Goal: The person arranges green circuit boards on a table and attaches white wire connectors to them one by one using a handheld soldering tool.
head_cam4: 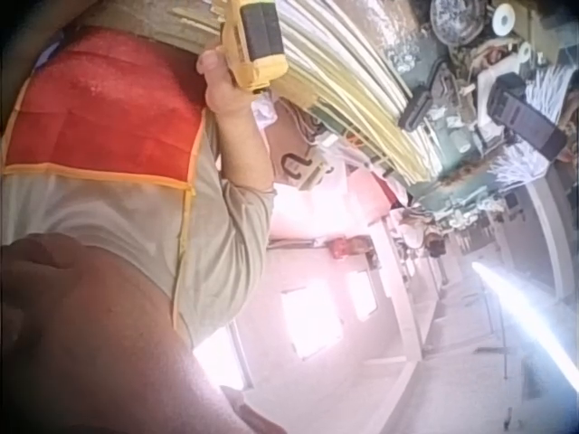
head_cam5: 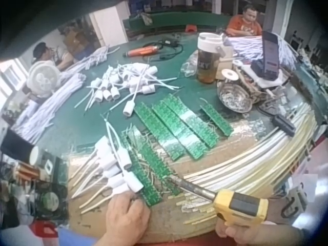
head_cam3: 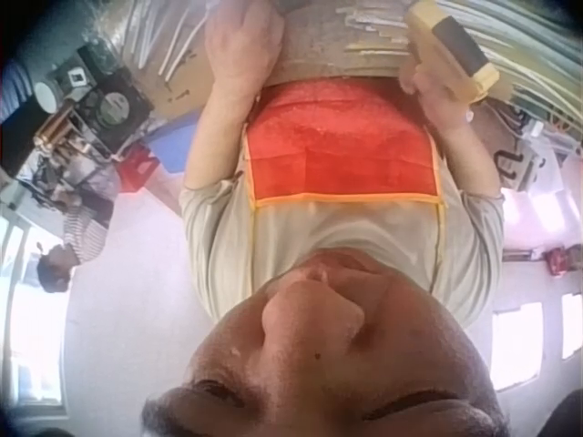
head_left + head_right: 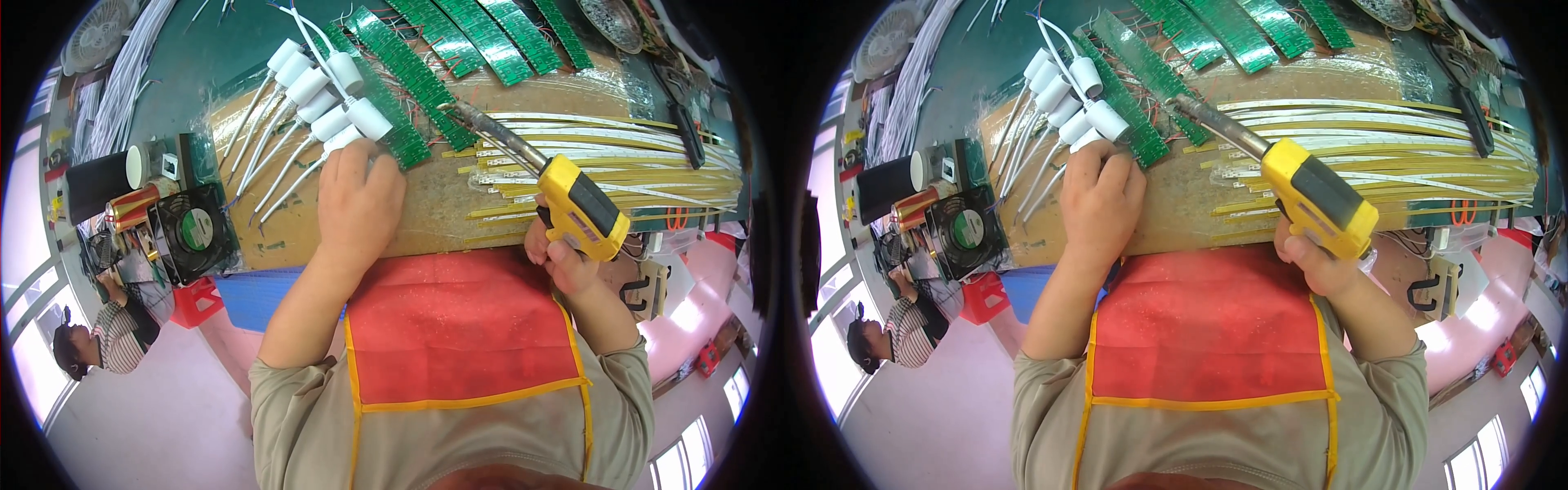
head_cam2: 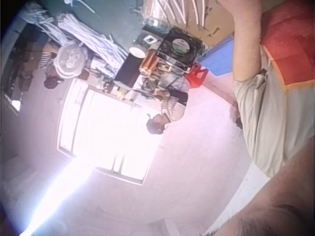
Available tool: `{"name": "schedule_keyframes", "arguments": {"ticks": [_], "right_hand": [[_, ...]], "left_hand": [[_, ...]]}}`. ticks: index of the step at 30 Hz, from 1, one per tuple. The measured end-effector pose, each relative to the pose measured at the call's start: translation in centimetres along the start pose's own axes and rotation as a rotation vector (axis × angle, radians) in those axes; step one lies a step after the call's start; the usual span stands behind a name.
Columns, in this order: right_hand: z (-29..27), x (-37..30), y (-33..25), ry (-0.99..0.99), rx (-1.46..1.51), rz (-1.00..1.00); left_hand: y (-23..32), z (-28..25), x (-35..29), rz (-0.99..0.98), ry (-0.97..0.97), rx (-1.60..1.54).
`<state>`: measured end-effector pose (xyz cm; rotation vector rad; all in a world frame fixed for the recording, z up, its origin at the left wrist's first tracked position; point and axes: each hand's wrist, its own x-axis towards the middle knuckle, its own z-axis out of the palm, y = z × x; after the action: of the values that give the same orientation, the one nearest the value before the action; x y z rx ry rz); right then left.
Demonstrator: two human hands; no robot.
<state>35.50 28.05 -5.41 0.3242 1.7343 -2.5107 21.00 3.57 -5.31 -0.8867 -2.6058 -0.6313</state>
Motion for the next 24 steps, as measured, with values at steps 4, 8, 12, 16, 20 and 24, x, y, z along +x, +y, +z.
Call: {"name": "schedule_keyframes", "arguments": {"ticks": [4, 8, 12, 16, 20, 24], "right_hand": [[-0.1, 0.3, -0.2, 0.002, 0.022, -0.039], [-0.1, 0.5, 0.1, 0.031, 0.055, -0.026], [-0.3, 1.0, -0.2, 0.001, 0.14, -0.051], [-0.2, 1.2, -0.2, 0.014, 0.169, -0.045], [-0.4, 1.2, 0.0, 0.013, 0.192, -0.046], [-0.5, 1.2, 0.0, 0.01, 0.192, -0.055]], "left_hand": [[-0.2, 0.0, 0.0, 0.002, -0.006, -0.004], [-0.1, 0.2, -0.2, 0.015, 0.008, -0.023], [0.0, 0.2, -0.1, 0.018, 0.02, -0.022], [-0.1, 0.2, -0.1, 0.022, 0.028, -0.021], [-0.3, 0.2, 0.0, 0.038, 0.047, -0.004], [-0.2, -0.3, 0.0, 0.005, -0.001, 0.001]]}}
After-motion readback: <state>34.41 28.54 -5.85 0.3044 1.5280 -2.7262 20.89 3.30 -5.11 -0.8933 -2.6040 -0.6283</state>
